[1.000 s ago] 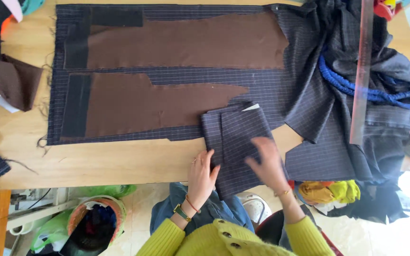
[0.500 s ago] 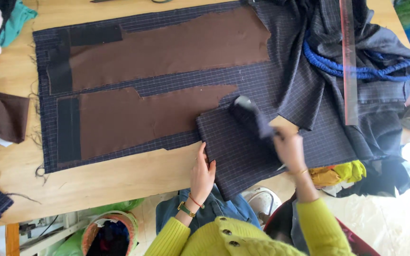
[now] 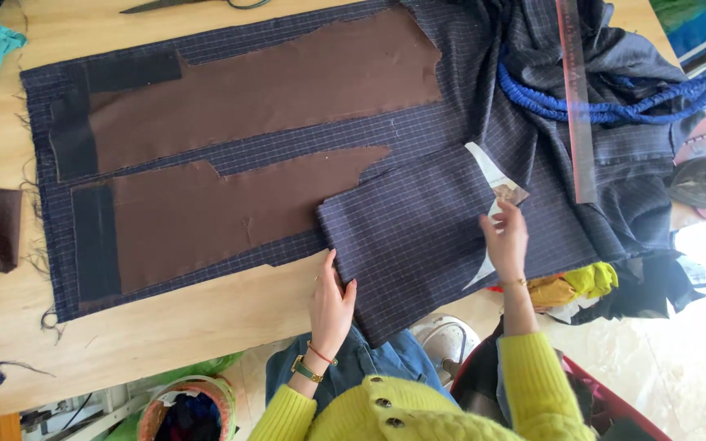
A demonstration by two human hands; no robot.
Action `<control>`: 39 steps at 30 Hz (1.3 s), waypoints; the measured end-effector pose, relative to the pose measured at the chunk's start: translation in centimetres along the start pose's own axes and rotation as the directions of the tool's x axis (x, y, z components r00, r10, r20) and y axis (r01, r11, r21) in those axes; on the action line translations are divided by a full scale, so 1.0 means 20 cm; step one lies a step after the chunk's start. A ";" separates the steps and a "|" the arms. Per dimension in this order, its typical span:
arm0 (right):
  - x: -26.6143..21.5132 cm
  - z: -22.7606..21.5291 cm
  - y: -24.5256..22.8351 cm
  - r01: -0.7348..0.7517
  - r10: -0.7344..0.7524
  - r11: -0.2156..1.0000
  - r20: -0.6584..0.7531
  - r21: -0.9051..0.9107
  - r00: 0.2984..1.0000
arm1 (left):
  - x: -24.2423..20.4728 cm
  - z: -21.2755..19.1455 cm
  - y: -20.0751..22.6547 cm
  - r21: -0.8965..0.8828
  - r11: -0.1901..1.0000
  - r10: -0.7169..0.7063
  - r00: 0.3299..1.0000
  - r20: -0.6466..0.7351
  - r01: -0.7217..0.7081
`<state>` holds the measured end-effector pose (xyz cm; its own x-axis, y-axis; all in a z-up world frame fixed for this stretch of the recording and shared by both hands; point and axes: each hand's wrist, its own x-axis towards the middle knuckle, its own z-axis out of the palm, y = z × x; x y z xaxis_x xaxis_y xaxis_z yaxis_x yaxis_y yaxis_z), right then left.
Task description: The person places a newspaper on a table, lays a piece of dark patterned fabric over it, and smooths it out. They then use a pair of scissors to cut the fabric along the edge of a brown paper pattern placed on top.
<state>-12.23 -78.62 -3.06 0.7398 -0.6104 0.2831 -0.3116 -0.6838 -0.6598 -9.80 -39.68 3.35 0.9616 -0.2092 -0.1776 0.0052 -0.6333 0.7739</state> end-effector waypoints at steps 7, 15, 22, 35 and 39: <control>-0.02 -0.01 -0.13 -0.460 0.458 0.887 0.205 -0.043 0.865 | 0.00 0.05 -0.06 0.098 0.993 0.075 0.996 -0.046 -0.070; -0.16 0.02 -0.52 -0.116 0.105 0.990 0.141 0.079 0.985 | 0.02 -0.01 -0.04 -0.128 0.985 0.106 0.991 -0.076 -0.115; -0.75 0.21 -1.35 0.255 -0.410 0.890 0.417 0.379 0.811 | 0.06 -0.38 0.02 -0.883 0.187 -0.154 0.901 0.407 0.431; -0.33 0.26 -0.85 0.346 -0.405 0.907 0.275 0.239 0.872 | -0.15 -0.67 -0.26 -0.234 0.965 -0.162 0.972 -0.171 0.119; -0.09 0.22 -0.18 0.199 -0.233 0.927 -0.073 -0.317 0.970 | -0.17 -0.50 -0.56 0.521 0.804 0.440 0.877 -0.193 -0.288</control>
<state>-9.91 -73.34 -4.26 0.7467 -0.4615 0.4790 -0.3307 -0.8824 -0.3346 -10.38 -24.40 1.38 0.8987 -0.3184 0.3014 -0.4160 -0.8365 0.3566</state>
